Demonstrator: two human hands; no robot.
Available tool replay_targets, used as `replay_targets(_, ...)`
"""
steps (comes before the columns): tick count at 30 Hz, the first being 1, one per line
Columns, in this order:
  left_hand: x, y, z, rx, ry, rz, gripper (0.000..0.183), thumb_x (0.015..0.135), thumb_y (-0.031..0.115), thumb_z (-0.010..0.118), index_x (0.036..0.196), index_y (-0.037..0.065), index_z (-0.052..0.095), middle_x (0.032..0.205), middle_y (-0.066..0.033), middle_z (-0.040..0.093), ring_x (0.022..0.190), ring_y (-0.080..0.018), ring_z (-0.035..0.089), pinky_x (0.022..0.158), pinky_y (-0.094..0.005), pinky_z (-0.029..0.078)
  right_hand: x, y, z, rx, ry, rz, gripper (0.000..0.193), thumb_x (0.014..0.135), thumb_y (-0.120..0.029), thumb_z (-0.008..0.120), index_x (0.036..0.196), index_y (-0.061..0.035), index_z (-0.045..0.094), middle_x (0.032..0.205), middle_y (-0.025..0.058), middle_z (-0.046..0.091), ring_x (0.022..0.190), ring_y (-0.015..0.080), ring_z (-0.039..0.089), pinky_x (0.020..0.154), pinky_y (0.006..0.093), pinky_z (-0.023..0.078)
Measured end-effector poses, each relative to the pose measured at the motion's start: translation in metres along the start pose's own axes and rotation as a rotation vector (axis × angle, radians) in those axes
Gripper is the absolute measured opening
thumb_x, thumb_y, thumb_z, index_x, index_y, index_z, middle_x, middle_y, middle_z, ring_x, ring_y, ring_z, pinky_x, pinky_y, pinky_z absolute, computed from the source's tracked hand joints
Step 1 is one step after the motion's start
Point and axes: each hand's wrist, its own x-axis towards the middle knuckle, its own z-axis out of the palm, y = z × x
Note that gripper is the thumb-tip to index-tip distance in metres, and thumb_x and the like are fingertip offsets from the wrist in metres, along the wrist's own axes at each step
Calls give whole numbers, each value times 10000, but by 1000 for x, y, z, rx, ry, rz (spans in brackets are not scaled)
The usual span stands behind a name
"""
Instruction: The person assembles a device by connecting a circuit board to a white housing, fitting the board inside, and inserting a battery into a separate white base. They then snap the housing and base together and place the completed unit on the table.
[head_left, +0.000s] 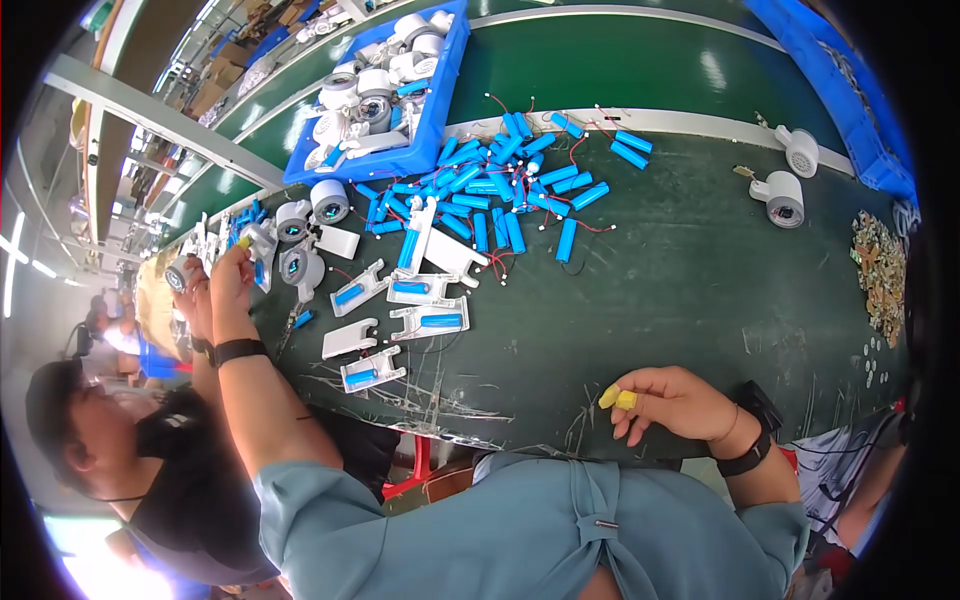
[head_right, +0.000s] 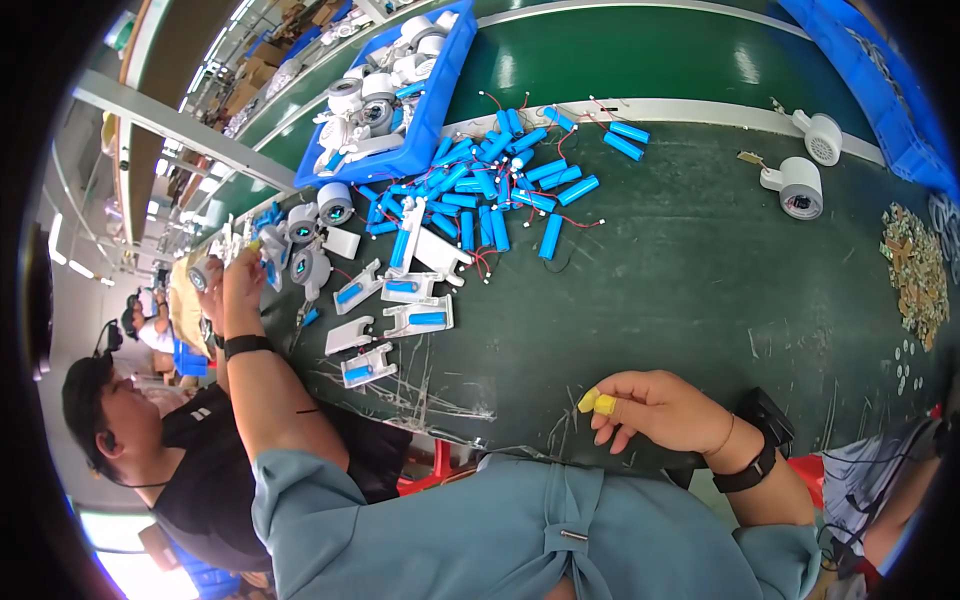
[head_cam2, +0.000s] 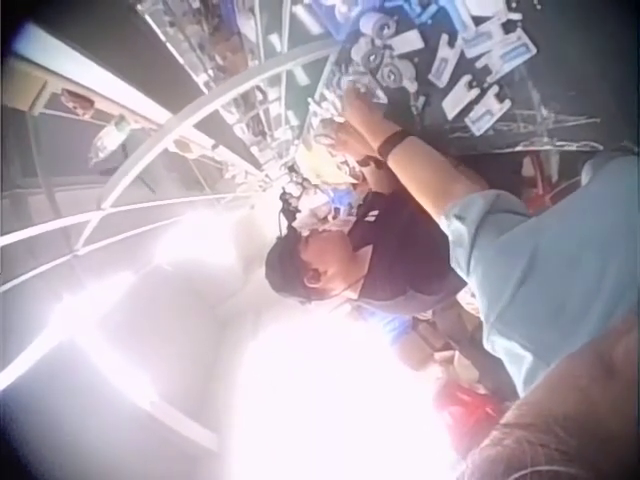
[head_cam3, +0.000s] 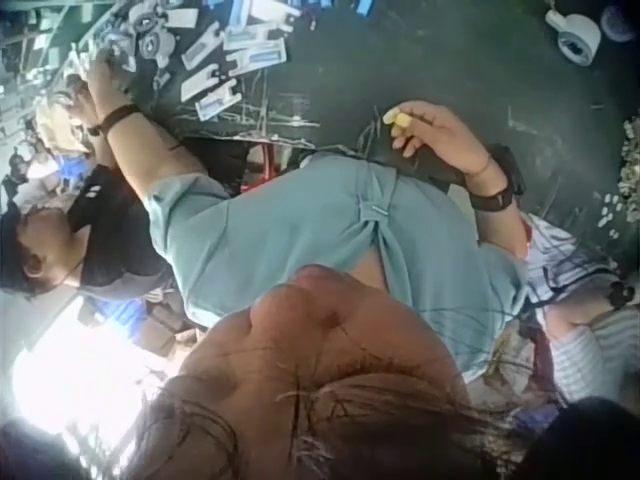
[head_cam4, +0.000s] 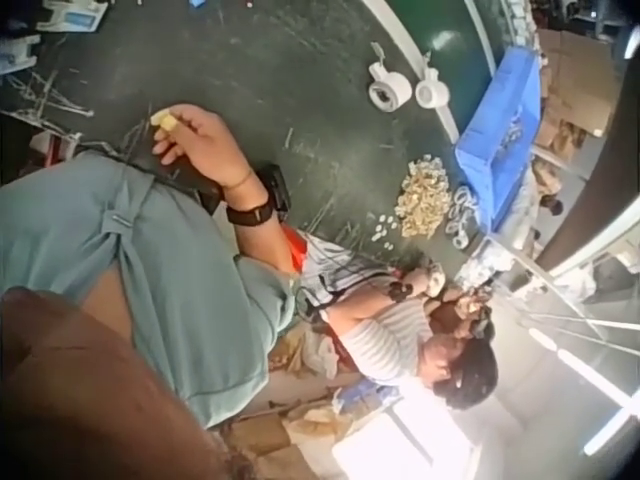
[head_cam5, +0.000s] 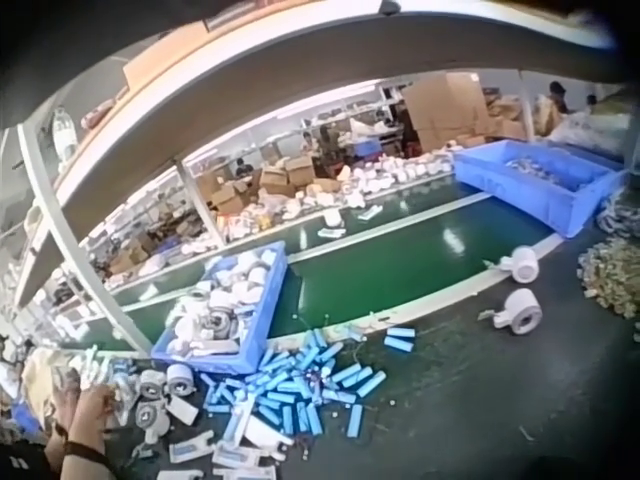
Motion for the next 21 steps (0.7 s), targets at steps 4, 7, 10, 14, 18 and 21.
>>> replay_targets(4,-3,-18,-3,432,172,-103,129,863,186,605,873,71,662,699,22,604,604,-102,569,527,-266,405,9,-10,15,-154,53,45,239,974,-135,538,1148,17,598,938,105,653,811,178,663,691,283,544)
replay_targets(7,-58,-32,57,755,130,552,285,893,194,625,1067,-29,652,828,-69,689,713,-229,643,620,-326,469,33,-28,35,-1005,246,-376,306,885,-135,644,1152,-2,575,915,129,590,827,264,644,726,356,528)
replay_targets(10,-130,-49,87,808,-146,706,402,939,133,571,1303,-31,528,1294,-196,575,1209,-284,553,1036,-349,404,88,-42,61,-1275,292,-739,450,812,-192,711,1177,7,538,1107,167,539,1061,335,578,890,407,488)
replay_targets(14,-191,-61,94,919,-356,954,564,957,429,535,1321,-1,514,1403,-261,463,1267,-444,453,1068,-505,314,168,-51,81,-1568,345,-1016,518,772,-246,726,1154,49,542,1231,199,519,1253,370,454,1077,467,362)
replay_targets(18,-228,-71,83,1033,-397,965,627,954,520,469,1297,-2,527,1431,-247,433,1293,-445,409,1074,-520,279,204,-28,92,-1702,305,-974,473,783,-238,687,1133,50,554,1259,207,518,1237,363,473,1087,495,345)
replay_targets(21,-255,-67,84,1012,-413,1008,594,928,501,516,1238,-4,552,1359,-206,498,1231,-417,446,1048,-519,298,186,-13,92,-1673,200,-1020,378,803,-172,603,1116,36,569,1218,200,546,1223,364,490,1085,512,346)
